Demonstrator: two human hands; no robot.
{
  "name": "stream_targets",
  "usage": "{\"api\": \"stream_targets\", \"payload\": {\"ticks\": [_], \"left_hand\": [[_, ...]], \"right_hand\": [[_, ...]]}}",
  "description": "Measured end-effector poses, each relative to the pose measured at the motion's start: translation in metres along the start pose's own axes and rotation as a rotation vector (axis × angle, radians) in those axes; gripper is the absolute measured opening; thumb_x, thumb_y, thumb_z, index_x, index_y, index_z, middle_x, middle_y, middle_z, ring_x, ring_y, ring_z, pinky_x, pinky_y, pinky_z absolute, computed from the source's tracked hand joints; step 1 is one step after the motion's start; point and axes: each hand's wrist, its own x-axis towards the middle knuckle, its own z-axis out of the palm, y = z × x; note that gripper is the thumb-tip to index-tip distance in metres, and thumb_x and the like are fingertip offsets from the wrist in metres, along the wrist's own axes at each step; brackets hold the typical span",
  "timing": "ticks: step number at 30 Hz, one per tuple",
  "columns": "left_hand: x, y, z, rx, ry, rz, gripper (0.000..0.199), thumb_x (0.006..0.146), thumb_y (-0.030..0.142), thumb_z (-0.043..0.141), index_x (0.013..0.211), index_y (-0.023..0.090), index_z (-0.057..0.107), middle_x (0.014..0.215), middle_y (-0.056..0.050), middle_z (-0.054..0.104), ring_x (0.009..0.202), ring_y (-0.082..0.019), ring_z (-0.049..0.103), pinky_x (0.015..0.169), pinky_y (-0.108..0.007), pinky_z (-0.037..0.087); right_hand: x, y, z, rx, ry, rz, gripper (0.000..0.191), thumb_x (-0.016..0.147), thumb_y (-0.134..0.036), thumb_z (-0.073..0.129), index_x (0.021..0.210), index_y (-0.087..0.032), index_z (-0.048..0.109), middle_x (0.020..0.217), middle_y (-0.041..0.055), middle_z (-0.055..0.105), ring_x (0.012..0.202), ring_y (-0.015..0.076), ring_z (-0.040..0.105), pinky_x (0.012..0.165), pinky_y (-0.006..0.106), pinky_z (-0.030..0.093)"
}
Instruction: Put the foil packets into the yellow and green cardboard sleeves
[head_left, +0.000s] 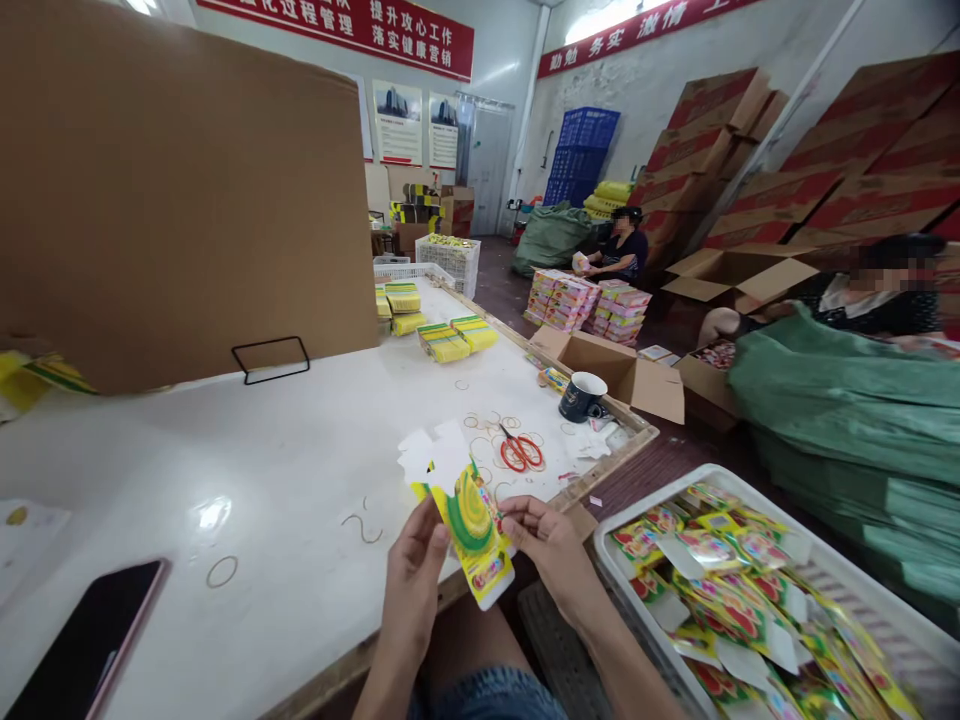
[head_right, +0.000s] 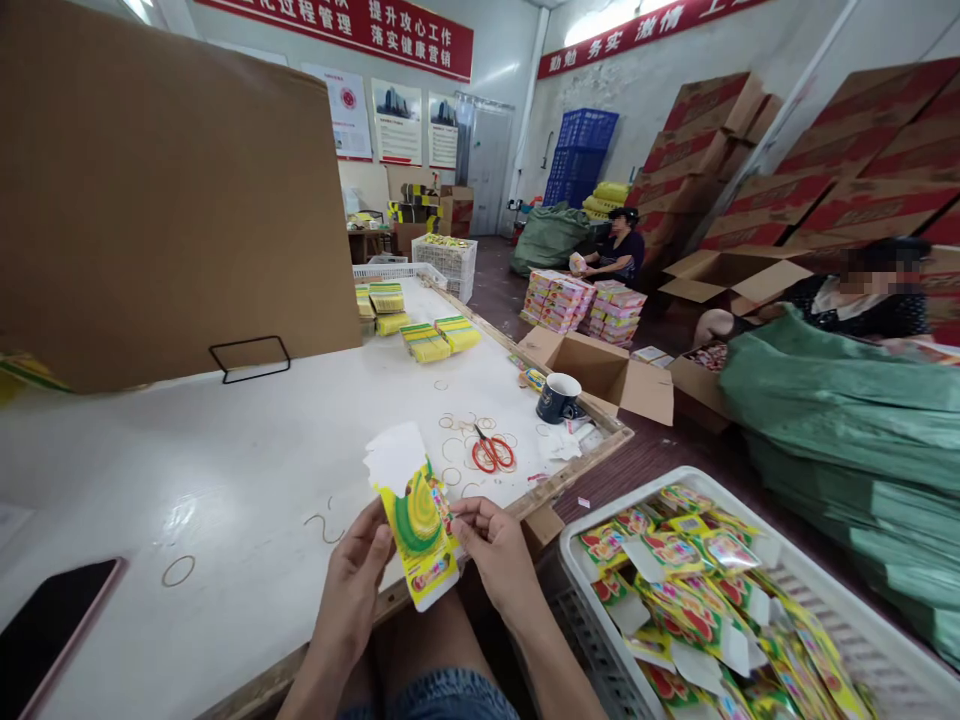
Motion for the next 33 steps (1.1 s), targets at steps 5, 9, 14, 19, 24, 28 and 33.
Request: {"api": "stream_targets", "payload": {"ticks": [5, 9, 14, 19, 24, 28, 33], "left_hand": [[-0.009, 0.009, -0.001, -0.242, -0.186, -0.182, 0.046, 0.077, 0.046, 0.067, 0.115, 0.020, 0.064, 0.118, -0.012, 0.068, 0.113, -0.031, 0.060, 0.095, -0.042, 0.048], [-0.011, 0.010, 0.001, -0.264, -0.175, -0.158, 0.039, 0.076, 0.043, 0.070, 0.108, 0.021, 0.069, 0.112, -0.010, 0.071, 0.108, -0.030, 0.063, 0.091, -0.040, 0.050], [-0.006, 0.003, 0.005, -0.178, -0.084, -0.123, 0.041, 0.073, 0.039, 0.073, 0.108, 0.018, 0.067, 0.100, -0.010, 0.075, 0.095, -0.027, 0.068, 0.083, -0.035, 0.053], [-0.002, -0.003, 0.004, -0.035, 0.032, -0.068, 0.045, 0.076, 0.038, 0.070, 0.113, 0.017, 0.055, 0.093, -0.007, 0.074, 0.086, -0.021, 0.069, 0.074, -0.029, 0.054], [-0.008, 0.005, 0.005, 0.073, 0.057, 0.011, 0.069, 0.077, 0.032, 0.069, 0.130, 0.028, 0.025, 0.100, -0.005, 0.071, 0.090, -0.021, 0.069, 0.077, -0.033, 0.054], [-0.012, 0.015, 0.006, 0.072, -0.090, -0.033, 0.071, 0.081, 0.032, 0.065, 0.137, 0.029, 0.021, 0.111, -0.009, 0.067, 0.096, -0.024, 0.068, 0.080, -0.034, 0.054], [-0.015, 0.020, 0.003, 0.024, -0.241, -0.144, 0.055, 0.081, 0.029, 0.066, 0.128, 0.026, 0.036, 0.110, -0.010, 0.067, 0.100, -0.026, 0.066, 0.079, -0.033, 0.054]], "right_hand": [[-0.009, -0.008, 0.021, 0.136, -0.131, 0.060, 0.037, 0.063, -0.047, 0.079, 0.082, -0.017, 0.070, 0.076, 0.0044, 0.069, 0.073, 0.0176, 0.063, 0.072, 0.031, 0.049], [-0.012, -0.012, 0.023, 0.084, -0.148, 0.064, 0.037, 0.067, -0.048, 0.076, 0.086, -0.017, 0.070, 0.078, 0.0044, 0.069, 0.077, 0.0191, 0.062, 0.074, 0.033, 0.049], [-0.015, -0.014, 0.026, -0.032, -0.140, 0.057, 0.037, 0.067, -0.049, 0.075, 0.080, -0.015, 0.067, 0.070, 0.0026, 0.066, 0.067, 0.0187, 0.059, 0.066, 0.032, 0.049], [-0.014, -0.007, 0.032, -0.106, -0.043, 0.027, 0.035, 0.070, -0.048, 0.072, 0.069, -0.016, 0.058, 0.062, -0.0002, 0.058, 0.057, 0.0150, 0.052, 0.059, 0.028, 0.044], [-0.012, -0.004, 0.028, -0.217, -0.027, -0.075, 0.021, 0.077, -0.035, 0.067, 0.083, -0.018, 0.058, 0.071, -0.0012, 0.057, 0.056, 0.0113, 0.046, 0.057, 0.025, 0.041], [-0.008, -0.015, 0.021, -0.145, -0.164, -0.141, 0.050, 0.083, -0.032, 0.062, 0.129, -0.027, 0.044, 0.098, 0.0011, 0.061, 0.065, 0.0115, 0.051, 0.064, 0.025, 0.044], [-0.001, -0.031, 0.011, -0.075, -0.352, -0.107, 0.030, 0.086, -0.037, 0.058, 0.114, -0.024, 0.055, 0.089, 0.0012, 0.062, 0.079, 0.0158, 0.057, 0.072, 0.027, 0.044]]}}
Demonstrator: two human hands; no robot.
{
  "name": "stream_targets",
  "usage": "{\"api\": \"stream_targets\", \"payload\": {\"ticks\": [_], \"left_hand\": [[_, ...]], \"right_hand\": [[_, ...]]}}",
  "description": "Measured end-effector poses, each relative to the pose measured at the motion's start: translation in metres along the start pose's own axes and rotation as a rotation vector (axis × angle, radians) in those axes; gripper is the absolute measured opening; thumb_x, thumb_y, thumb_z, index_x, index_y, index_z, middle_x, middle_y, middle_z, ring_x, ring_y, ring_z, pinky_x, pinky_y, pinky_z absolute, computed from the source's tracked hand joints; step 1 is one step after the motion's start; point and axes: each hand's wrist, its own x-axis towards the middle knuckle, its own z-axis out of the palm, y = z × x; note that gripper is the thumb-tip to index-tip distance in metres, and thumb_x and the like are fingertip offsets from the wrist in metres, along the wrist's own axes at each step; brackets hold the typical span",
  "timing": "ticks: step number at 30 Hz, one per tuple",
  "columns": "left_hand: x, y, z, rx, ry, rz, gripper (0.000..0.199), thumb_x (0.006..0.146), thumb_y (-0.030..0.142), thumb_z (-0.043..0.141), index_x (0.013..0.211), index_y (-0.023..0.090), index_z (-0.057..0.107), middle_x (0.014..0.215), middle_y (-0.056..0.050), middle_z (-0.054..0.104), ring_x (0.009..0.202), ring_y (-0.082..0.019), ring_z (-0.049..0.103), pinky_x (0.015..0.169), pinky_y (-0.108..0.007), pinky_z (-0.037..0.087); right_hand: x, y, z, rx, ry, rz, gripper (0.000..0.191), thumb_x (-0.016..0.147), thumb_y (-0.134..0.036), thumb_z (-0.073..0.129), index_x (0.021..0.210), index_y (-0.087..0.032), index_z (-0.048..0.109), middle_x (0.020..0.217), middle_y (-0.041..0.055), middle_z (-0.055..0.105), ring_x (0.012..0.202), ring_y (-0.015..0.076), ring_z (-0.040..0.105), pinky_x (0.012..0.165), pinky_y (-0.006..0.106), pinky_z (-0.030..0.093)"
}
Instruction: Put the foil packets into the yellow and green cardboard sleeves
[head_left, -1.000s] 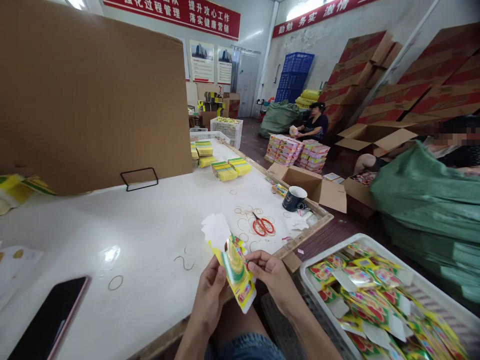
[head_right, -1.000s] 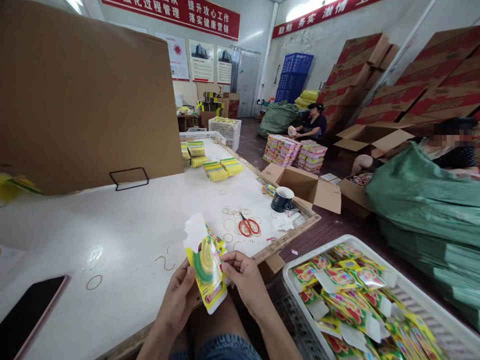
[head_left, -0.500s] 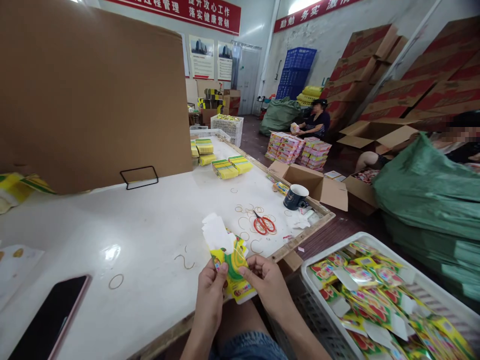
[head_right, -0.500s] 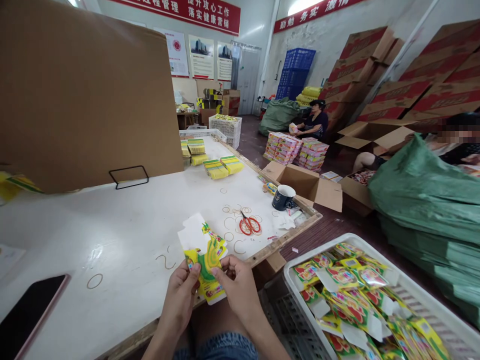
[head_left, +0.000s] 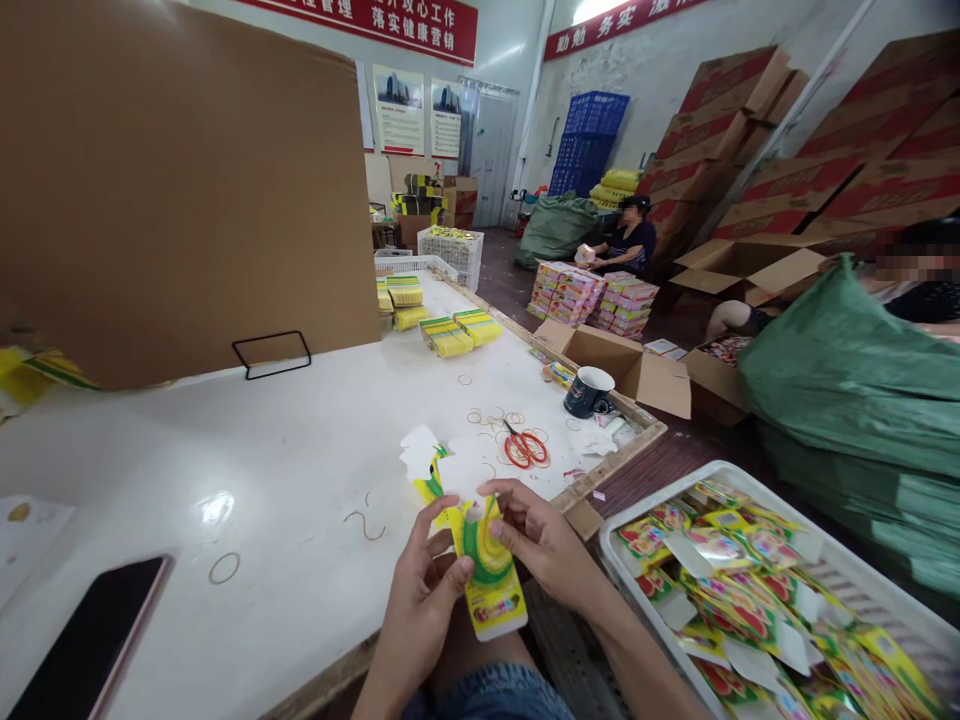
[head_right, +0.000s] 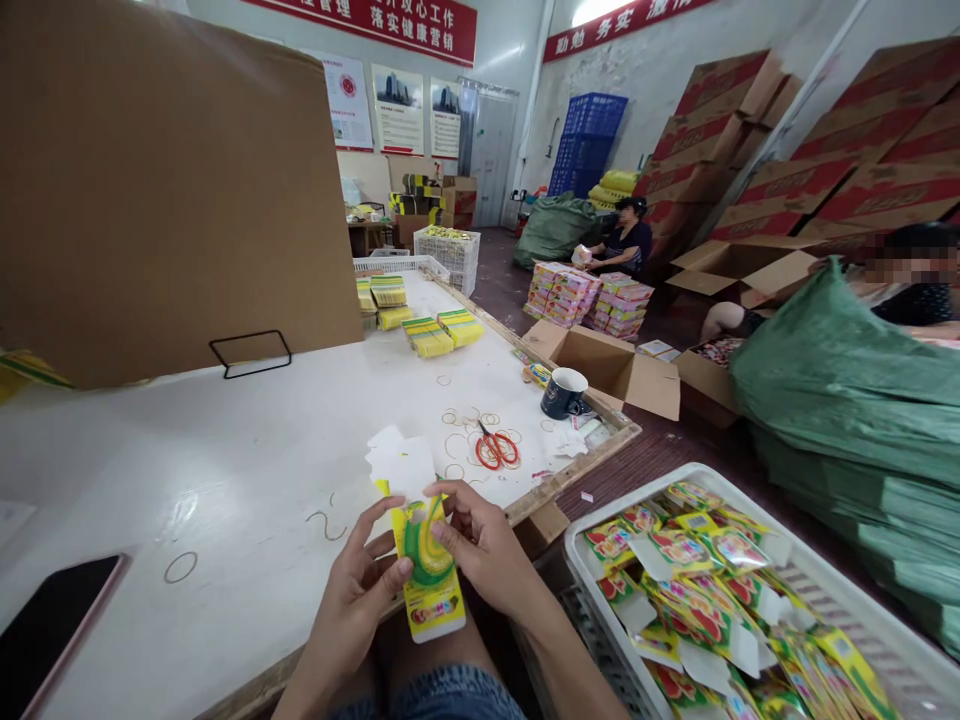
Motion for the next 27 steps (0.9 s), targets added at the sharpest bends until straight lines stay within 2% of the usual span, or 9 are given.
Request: {"api": "stream_targets", "payload": {"ticks": [4, 7, 9, 11, 13, 17, 19, 23, 27], "left_hand": [[-0.003, -0.003, 0.002, -0.052, -0.077, -0.038, 0.042, 0.079, 0.026, 0.069, 0.113, 0.025, 0.044, 0.105, -0.008, 0.069, 0.093, -0.025, 0.068, 0.076, -0.031, 0.053], [-0.002, -0.007, 0.005, -0.057, -0.077, -0.049, 0.054, 0.078, 0.027, 0.071, 0.121, 0.029, 0.039, 0.107, -0.008, 0.069, 0.092, -0.025, 0.068, 0.075, -0.032, 0.053], [-0.002, -0.009, 0.006, -0.069, -0.065, -0.045, 0.075, 0.078, 0.030, 0.071, 0.135, 0.034, 0.023, 0.112, -0.009, 0.067, 0.094, -0.025, 0.068, 0.077, -0.033, 0.053], [-0.002, -0.010, 0.006, -0.072, -0.063, -0.042, 0.086, 0.078, 0.032, 0.070, 0.141, 0.035, 0.012, 0.118, -0.010, 0.065, 0.098, -0.026, 0.067, 0.080, -0.035, 0.053], [-0.002, -0.010, 0.005, -0.052, -0.066, -0.044, 0.079, 0.078, 0.032, 0.070, 0.140, 0.031, 0.021, 0.120, -0.012, 0.064, 0.100, -0.027, 0.066, 0.081, -0.035, 0.053], [0.001, -0.008, 0.004, 0.062, -0.031, -0.017, 0.052, 0.081, 0.032, 0.065, 0.127, 0.025, 0.042, 0.121, -0.012, 0.064, 0.094, -0.026, 0.068, 0.077, -0.034, 0.053], [0.002, -0.006, 0.004, 0.141, -0.004, 0.011, 0.046, 0.083, 0.033, 0.063, 0.125, 0.024, 0.044, 0.121, -0.012, 0.064, 0.093, -0.026, 0.068, 0.078, -0.034, 0.053], [0.003, -0.007, 0.005, 0.216, 0.014, 0.038, 0.045, 0.086, 0.034, 0.059, 0.127, 0.025, 0.043, 0.127, -0.012, 0.060, 0.099, -0.026, 0.066, 0.082, -0.035, 0.053], [0.001, -0.009, 0.008, 0.198, -0.017, 0.041, 0.047, 0.086, 0.032, 0.059, 0.130, 0.026, 0.043, 0.136, -0.012, 0.053, 0.105, -0.026, 0.064, 0.091, -0.037, 0.051]], "right_hand": [[0.002, -0.005, -0.008, -0.098, 0.005, 0.006, 0.024, 0.088, -0.041, 0.055, 0.086, -0.019, 0.061, 0.074, -0.0003, 0.058, 0.071, 0.0148, 0.053, 0.064, 0.025, 0.041], [0.001, -0.006, -0.009, -0.192, 0.045, -0.001, 0.029, 0.088, -0.042, 0.054, 0.075, -0.017, 0.061, 0.070, -0.0001, 0.055, 0.068, 0.0149, 0.051, 0.062, 0.025, 0.040], [0.001, -0.005, -0.007, -0.168, 0.072, -0.007, 0.026, 0.087, -0.042, 0.055, 0.081, -0.018, 0.062, 0.072, 0.0004, 0.057, 0.070, 0.0158, 0.053, 0.063, 0.025, 0.042], [0.000, -0.003, -0.005, -0.078, 0.095, -0.016, 0.027, 0.087, -0.042, 0.056, 0.105, -0.023, 0.059, 0.077, 0.0002, 0.060, 0.071, 0.0169, 0.056, 0.065, 0.027, 0.045], [0.000, -0.002, -0.005, -0.034, 0.110, -0.037, 0.039, 0.087, -0.042, 0.056, 0.122, -0.026, 0.050, 0.084, 0.0012, 0.063, 0.076, 0.0183, 0.059, 0.071, 0.030, 0.047], [0.000, -0.006, -0.013, -0.224, 0.131, -0.147, 0.036, 0.091, -0.048, 0.046, 0.095, -0.021, 0.069, 0.095, 0.0071, 0.062, 0.096, 0.0223, 0.057, 0.087, 0.034, 0.043], [-0.001, -0.010, -0.017, -0.242, 0.104, -0.105, 0.037, 0.090, -0.049, 0.046, 0.090, -0.020, 0.069, 0.089, 0.0059, 0.061, 0.089, 0.0210, 0.057, 0.080, 0.032, 0.044], [-0.003, -0.012, -0.017, -0.189, -0.043, 0.116, 0.038, 0.081, -0.034, 0.063, 0.115, -0.021, 0.052, 0.072, -0.0035, 0.059, 0.062, 0.0129, 0.050, 0.058, 0.023, 0.038], [-0.001, -0.007, -0.012, -0.383, -0.003, 0.130, 0.037, 0.078, -0.021, 0.059, 0.113, -0.024, 0.046, 0.062, -0.0084, 0.055, 0.054, 0.0109, 0.044, 0.053, 0.020, 0.032]]}}
